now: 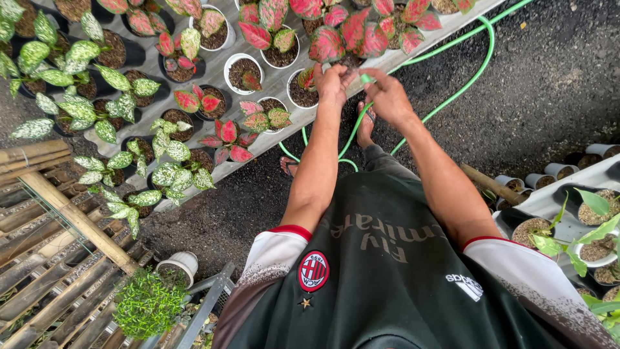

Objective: Watering various potted plants in a nursery using a hose with a spray nozzle, including picking up pots for closer watering.

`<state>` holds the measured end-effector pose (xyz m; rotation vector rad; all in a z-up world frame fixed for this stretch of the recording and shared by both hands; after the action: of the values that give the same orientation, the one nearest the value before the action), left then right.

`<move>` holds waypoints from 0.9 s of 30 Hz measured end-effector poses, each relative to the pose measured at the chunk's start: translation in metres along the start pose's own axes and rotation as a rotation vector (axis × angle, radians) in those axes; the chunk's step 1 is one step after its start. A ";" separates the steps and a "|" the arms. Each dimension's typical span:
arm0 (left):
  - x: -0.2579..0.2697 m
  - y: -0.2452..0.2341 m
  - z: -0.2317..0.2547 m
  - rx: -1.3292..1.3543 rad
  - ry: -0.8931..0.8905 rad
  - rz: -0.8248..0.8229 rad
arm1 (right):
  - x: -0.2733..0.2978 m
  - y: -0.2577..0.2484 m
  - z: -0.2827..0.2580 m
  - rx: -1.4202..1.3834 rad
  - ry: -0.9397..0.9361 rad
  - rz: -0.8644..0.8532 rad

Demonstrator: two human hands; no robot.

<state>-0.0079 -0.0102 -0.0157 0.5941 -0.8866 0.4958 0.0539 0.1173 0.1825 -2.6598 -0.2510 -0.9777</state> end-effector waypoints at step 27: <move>-0.063 -0.022 -0.109 0.226 0.018 0.262 | -0.035 0.010 0.065 -0.120 -0.073 -0.057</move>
<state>0.0332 0.0365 -0.1274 0.6810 -0.9020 0.8448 0.0692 0.1277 0.1104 -2.8154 -0.2947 -0.9418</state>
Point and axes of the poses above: each hand's wrist, its own x-axis away from the middle knuckle, its own y-axis out of the palm, z = x × y, the point moved 2 cm from there along -x, towards the middle knuckle, and after that the axes turned 3 degrees about -z, right-handed, at the moved point
